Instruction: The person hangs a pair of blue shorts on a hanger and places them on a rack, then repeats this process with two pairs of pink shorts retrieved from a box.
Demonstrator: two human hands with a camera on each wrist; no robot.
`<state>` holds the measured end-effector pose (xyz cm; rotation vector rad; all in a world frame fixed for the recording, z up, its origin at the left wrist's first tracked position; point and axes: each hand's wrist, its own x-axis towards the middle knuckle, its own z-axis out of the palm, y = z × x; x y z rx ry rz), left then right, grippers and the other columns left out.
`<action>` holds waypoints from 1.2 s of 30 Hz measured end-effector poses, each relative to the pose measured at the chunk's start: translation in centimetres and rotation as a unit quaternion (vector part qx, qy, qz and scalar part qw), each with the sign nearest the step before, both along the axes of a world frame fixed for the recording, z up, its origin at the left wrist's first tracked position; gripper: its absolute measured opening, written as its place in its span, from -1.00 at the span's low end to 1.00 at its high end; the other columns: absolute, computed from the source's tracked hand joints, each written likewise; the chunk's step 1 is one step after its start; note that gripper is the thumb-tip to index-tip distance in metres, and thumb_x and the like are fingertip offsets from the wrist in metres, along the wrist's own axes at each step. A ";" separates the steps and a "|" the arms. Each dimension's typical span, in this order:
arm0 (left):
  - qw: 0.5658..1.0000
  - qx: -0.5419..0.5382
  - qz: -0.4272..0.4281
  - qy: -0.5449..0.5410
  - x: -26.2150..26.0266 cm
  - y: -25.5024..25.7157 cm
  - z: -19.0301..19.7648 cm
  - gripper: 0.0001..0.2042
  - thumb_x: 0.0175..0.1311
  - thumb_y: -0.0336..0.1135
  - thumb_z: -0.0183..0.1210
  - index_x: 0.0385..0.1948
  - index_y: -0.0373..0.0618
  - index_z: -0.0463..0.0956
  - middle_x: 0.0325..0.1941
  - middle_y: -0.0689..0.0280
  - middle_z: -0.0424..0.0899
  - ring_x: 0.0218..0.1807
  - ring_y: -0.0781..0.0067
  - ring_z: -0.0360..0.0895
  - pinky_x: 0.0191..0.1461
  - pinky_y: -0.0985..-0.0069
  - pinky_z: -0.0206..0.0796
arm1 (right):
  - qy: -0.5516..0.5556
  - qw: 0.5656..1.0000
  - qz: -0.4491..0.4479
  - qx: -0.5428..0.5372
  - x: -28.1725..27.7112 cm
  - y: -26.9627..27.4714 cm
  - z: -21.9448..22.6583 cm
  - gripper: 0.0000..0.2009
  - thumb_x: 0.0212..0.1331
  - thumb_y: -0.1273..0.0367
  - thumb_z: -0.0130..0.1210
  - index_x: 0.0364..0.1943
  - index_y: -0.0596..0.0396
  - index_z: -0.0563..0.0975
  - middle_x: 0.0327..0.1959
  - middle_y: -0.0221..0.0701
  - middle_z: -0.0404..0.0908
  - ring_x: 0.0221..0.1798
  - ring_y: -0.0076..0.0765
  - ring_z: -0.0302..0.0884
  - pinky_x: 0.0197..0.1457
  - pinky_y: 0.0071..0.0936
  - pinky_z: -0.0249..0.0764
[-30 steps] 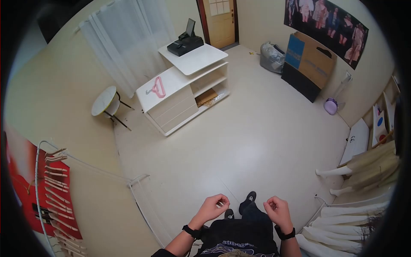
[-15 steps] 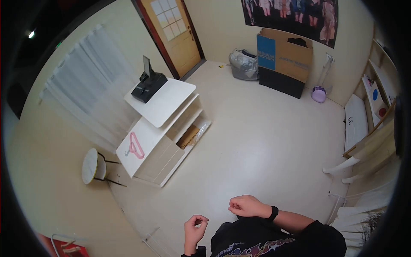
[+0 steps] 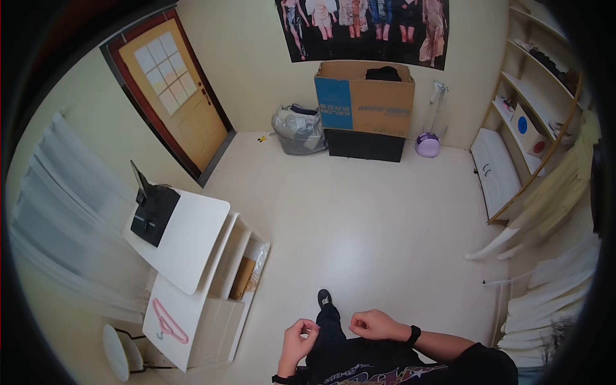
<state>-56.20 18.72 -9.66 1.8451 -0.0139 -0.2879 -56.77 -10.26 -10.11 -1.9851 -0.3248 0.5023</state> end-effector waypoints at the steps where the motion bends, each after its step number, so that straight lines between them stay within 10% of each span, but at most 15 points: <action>1: 1.000 0.013 -0.014 -0.005 4.1 -0.1 0.3 -0.90 0.38 -0.44 0.34 -0.20 -0.26 0.67 -0.26 0.29 0.83 -0.23 0.57 0.75 -0.07 0.55 0.60 | -0.008 1.000 -0.012 -0.005 2.7 0.2 0.1 -0.77 0.47 0.21 0.24 -0.22 0.09 0.63 -0.51 -0.36 0.69 -0.48 -0.32 0.67 -0.35 -0.36 0.52; 8: 0.990 -0.004 -0.139 -0.012 26.6 -1.4 2.0 -0.93 0.41 -0.44 0.33 -0.19 -0.22 0.66 -0.21 0.34 0.83 -0.15 0.56 0.74 0.02 0.52 0.59 | -0.009 0.984 -0.174 0.038 19.2 0.1 5.4 -0.78 0.47 0.25 0.26 -0.19 0.15 0.65 -0.50 -0.39 0.69 -0.47 -0.45 0.61 -0.33 -0.44 0.51; 17: 0.969 0.006 -0.246 -0.011 49.9 -8.6 0.4 -0.91 0.37 -0.43 0.34 -0.19 -0.22 0.68 -0.20 0.31 0.84 -0.14 0.52 0.77 0.03 0.50 0.62 | 0.056 0.912 -0.391 0.115 35.1 -7.9 0.0 -0.80 0.46 0.30 0.31 -0.23 0.16 0.67 -0.51 -0.59 0.64 -0.46 -0.72 0.52 -0.37 -0.63 0.44; 26: 0.978 0.000 -0.207 -0.028 71.7 -21.9 3.4 -0.92 0.47 -0.42 0.30 -0.17 -0.23 0.65 -0.22 0.29 0.84 -0.13 0.54 0.77 0.03 0.52 0.62 | -0.045 0.954 -0.289 0.070 61.5 -20.6 3.2 -0.80 0.43 0.31 0.26 -0.24 0.19 0.63 -0.51 -0.40 0.68 -0.49 -0.51 0.59 -0.35 -0.49 0.50; 36: 0.975 -0.048 -0.213 0.033 91.3 -33.1 -0.6 -0.95 0.45 -0.47 0.29 -0.17 -0.23 0.64 -0.20 0.29 0.84 -0.14 0.57 0.75 -0.01 0.56 0.59 | 0.045 0.930 -0.354 0.084 78.6 -31.2 3.1 -0.84 0.44 0.35 0.27 -0.23 0.18 0.63 -0.52 -0.46 0.65 -0.48 -0.55 0.56 -0.35 -0.50 0.48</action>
